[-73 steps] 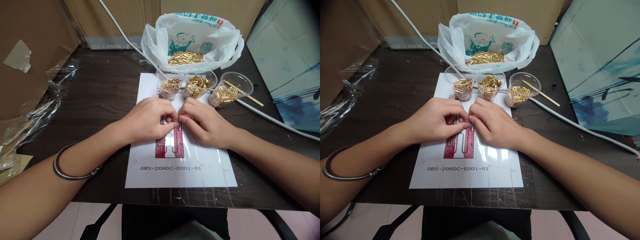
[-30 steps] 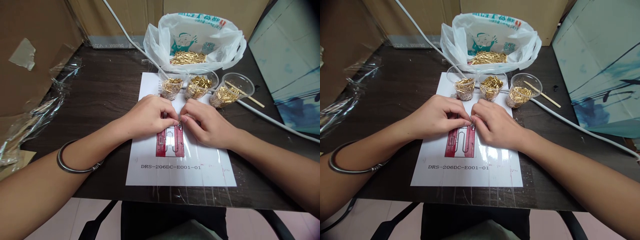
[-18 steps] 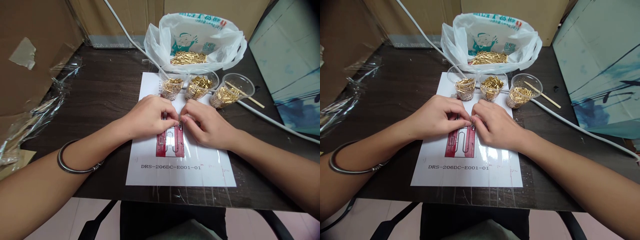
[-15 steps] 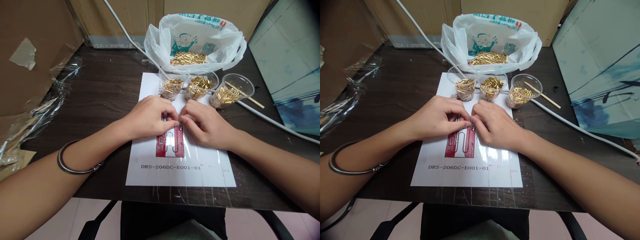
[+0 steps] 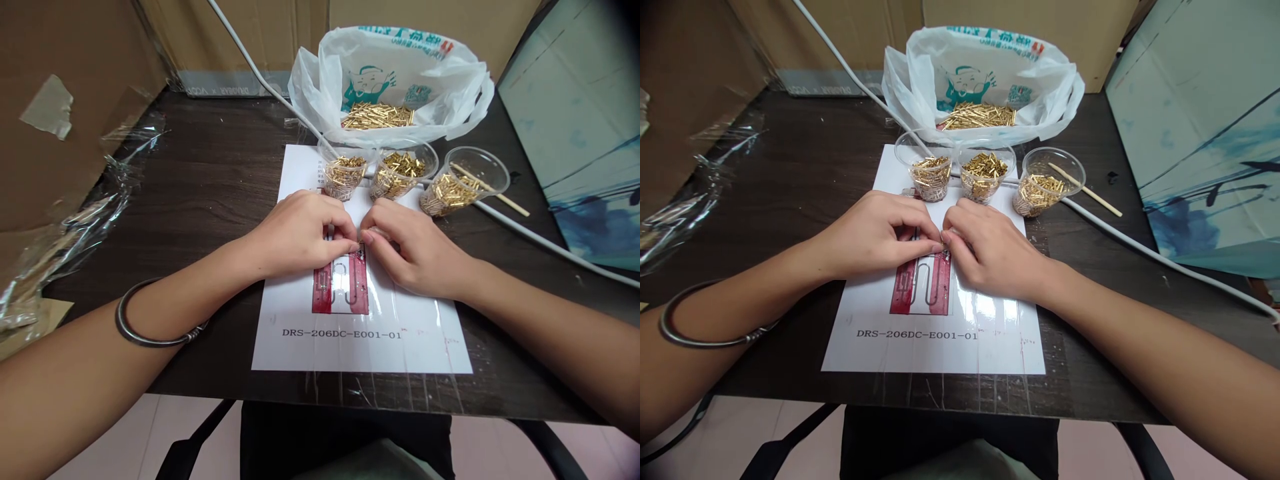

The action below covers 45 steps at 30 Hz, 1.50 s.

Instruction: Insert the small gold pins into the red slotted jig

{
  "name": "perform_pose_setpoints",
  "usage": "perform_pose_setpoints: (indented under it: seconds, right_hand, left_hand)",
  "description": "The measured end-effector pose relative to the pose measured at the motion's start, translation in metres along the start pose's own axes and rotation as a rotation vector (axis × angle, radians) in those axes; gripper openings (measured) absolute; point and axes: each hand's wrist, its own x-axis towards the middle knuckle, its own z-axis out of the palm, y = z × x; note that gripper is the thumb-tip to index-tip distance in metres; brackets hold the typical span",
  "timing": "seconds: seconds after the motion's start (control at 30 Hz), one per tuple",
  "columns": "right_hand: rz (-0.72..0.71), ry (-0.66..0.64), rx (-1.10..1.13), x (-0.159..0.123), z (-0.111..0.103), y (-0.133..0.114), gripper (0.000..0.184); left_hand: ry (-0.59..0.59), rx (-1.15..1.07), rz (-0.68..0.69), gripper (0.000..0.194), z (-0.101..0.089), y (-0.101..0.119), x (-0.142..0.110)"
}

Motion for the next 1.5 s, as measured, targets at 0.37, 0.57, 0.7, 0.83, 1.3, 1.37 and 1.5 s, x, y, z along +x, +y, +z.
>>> perform_pose_setpoints:
  seconds: [0.37,0.57,0.7,0.83,1.3,1.37,1.5]
  right_hand:
    - [0.004,0.0,0.009,0.0002,-0.0005,-0.0001,0.016]
    - [-0.002,0.003,0.011,0.0004,-0.0001,0.0007,0.016]
    - [-0.001,0.002,0.007,0.0005,-0.0001,0.0008,0.016]
    - [0.005,-0.002,0.013,0.0004,-0.0003,0.0007,0.016]
    - [0.005,-0.002,0.015,-0.0001,-0.0003,0.0004,0.015]
    - [0.005,-0.007,0.019,-0.0001,-0.0005,0.0006,0.014]
    - [-0.007,-0.015,0.022,0.0,-0.001,0.001,0.014]
  left_hand:
    - [0.033,0.028,0.004,0.007,0.002,0.001,-0.0008]
    - [0.016,-0.004,0.023,0.01,0.0005,0.0008,-0.0009]
    - [0.015,0.0,0.021,0.009,0.0006,0.0011,-0.0004]
    - [0.005,0.012,0.023,0.011,0.0011,0.0013,-0.0003]
    - [-0.068,0.023,0.057,0.016,-0.0022,-0.0007,-0.0007]
    - [-0.067,0.022,0.056,0.017,-0.0023,-0.0006,-0.0008]
    - [-0.071,0.009,0.054,0.017,-0.0026,-0.0015,-0.0011]
